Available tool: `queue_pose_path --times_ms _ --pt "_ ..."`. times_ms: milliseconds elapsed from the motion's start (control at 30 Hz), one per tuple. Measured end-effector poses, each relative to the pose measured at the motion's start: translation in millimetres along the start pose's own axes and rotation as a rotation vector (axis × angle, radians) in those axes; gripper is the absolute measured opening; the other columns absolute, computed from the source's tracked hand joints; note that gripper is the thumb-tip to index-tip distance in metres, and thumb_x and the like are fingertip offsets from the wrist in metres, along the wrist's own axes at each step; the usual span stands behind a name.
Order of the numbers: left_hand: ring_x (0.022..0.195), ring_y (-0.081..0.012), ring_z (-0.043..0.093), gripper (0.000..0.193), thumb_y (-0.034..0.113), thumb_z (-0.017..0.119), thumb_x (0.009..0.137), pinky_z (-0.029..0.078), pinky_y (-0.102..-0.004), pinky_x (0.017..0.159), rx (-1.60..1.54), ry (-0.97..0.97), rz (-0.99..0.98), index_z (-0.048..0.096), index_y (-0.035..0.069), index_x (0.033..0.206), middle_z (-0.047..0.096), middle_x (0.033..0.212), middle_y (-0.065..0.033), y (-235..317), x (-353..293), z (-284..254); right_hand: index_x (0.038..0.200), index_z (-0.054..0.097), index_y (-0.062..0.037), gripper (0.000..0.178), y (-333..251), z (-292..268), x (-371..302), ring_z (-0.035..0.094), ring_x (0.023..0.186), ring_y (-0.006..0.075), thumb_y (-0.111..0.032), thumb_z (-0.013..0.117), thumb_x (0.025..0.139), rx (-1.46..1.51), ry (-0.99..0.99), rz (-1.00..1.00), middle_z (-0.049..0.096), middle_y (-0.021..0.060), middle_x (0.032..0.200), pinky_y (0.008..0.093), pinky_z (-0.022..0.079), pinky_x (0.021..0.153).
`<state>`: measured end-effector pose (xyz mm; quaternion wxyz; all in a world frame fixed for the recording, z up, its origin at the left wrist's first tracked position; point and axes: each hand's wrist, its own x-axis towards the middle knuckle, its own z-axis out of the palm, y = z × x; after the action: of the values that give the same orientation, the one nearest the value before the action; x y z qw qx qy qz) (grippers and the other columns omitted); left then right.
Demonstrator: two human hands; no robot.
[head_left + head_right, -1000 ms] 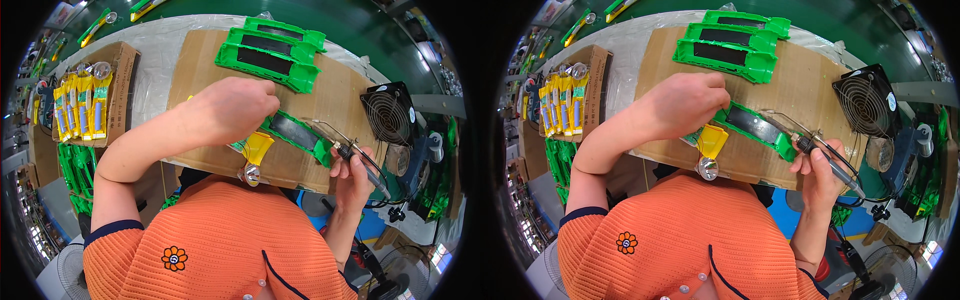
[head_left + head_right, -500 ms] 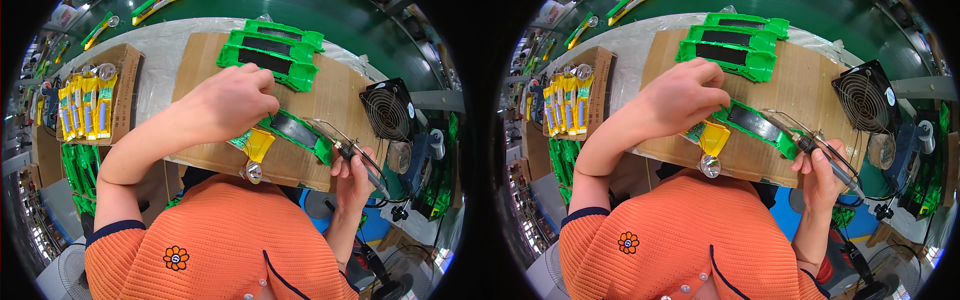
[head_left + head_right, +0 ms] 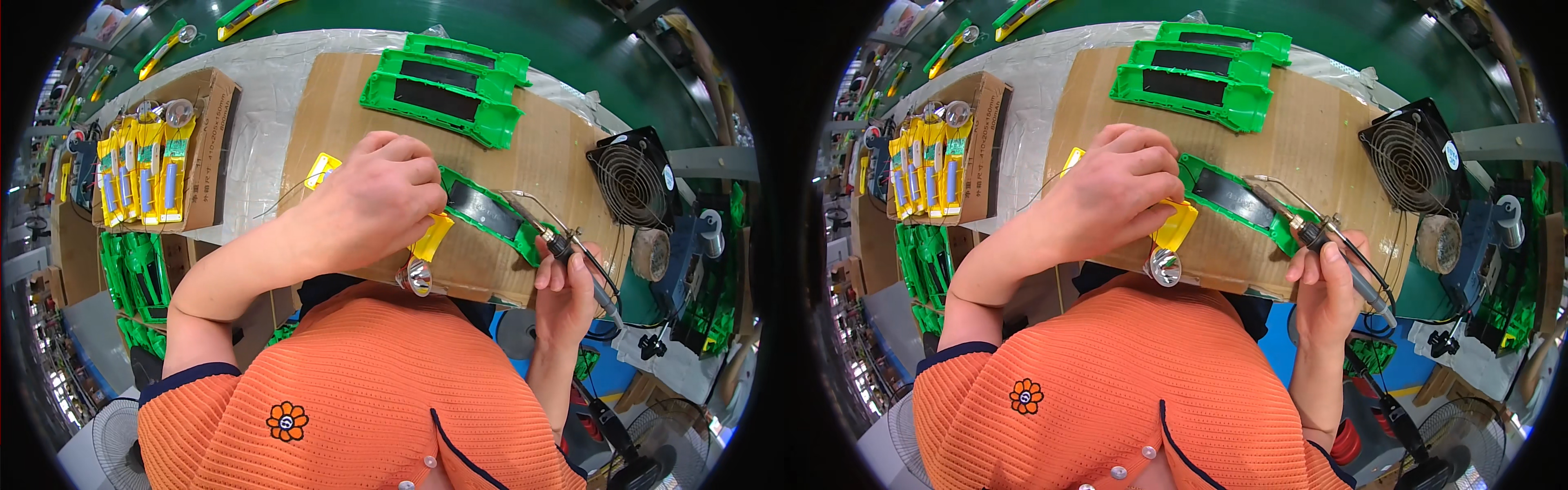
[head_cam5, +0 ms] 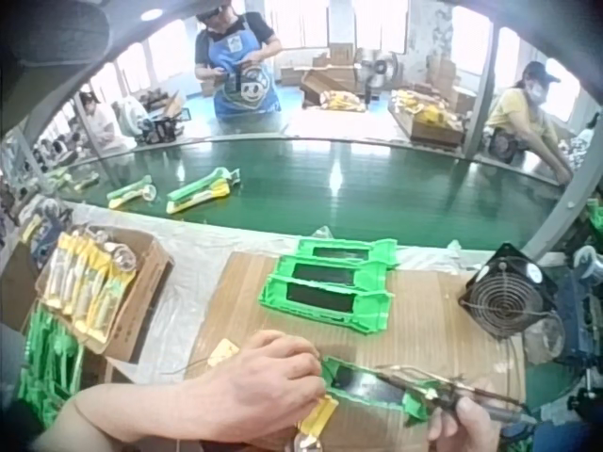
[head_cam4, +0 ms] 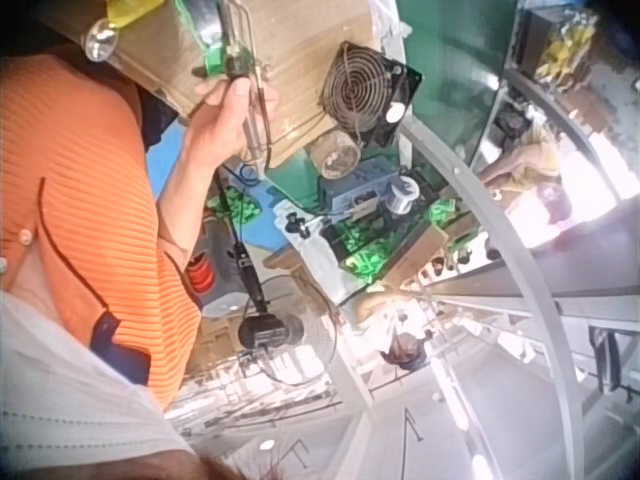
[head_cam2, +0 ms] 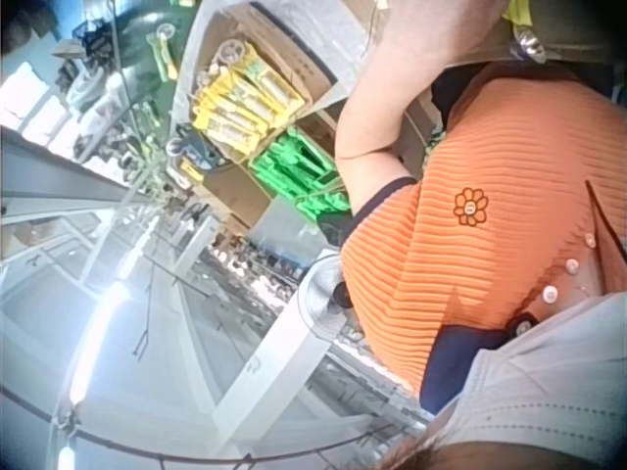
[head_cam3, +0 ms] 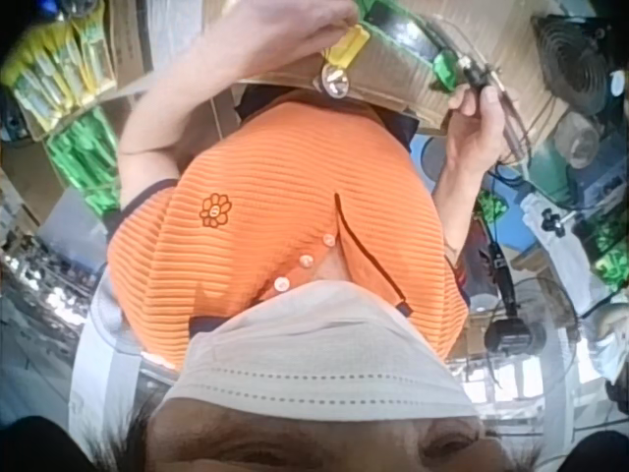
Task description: The person solders electrical components with a soldering iron, installs them into plastic flashlight casings by hand, places the assembled flashlights onto a conveyor belt, and gathers more parts to assemble.
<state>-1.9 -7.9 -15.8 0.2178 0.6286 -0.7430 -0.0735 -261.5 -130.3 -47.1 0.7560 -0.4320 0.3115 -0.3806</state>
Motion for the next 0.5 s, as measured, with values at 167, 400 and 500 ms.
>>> queue_pose_path --times_ms 167,400,500 --pt "0.102 -0.0244 0.060 0.011 0.011 0.071 0.077 0.042 -0.0401 0.093 -0.014 0.051 -0.026 0.064 0.009 0.086 0.061 0.088 -0.0037 0 -3 3 0.102 0.049 -0.0037 0.013 3 -4 -2 0.048 0.060 0.0117 -0.012 0.056 0.094 0.039 0.015 -0.008 0.065 0.0183 0.091 0.0286 0.049 0.061" --pt "0.104 -0.0236 0.059 0.012 0.010 0.071 0.076 0.041 -0.0418 0.094 -0.041 0.103 -0.002 0.065 0.011 0.086 0.062 0.086 -0.0006 18 1 15 0.096 0.053 -0.0103 0.007 10 21 -5 0.050 0.062 0.0151 -0.017 0.051 0.098 0.160 0.011 0.071 0.043 -0.0005 0.062 0.0435 0.037 0.108" --pt "0.108 -0.0240 0.058 0.010 0.010 0.069 0.077 0.037 -0.0455 0.098 -0.006 0.117 -0.009 0.065 0.012 0.086 0.063 0.088 0.0013 30 8 19 0.098 0.055 -0.0108 0.007 12 27 -6 0.049 0.061 0.0150 -0.017 0.051 0.099 0.187 -0.012 0.063 0.042 -0.0008 0.062 0.0452 0.037 0.109"
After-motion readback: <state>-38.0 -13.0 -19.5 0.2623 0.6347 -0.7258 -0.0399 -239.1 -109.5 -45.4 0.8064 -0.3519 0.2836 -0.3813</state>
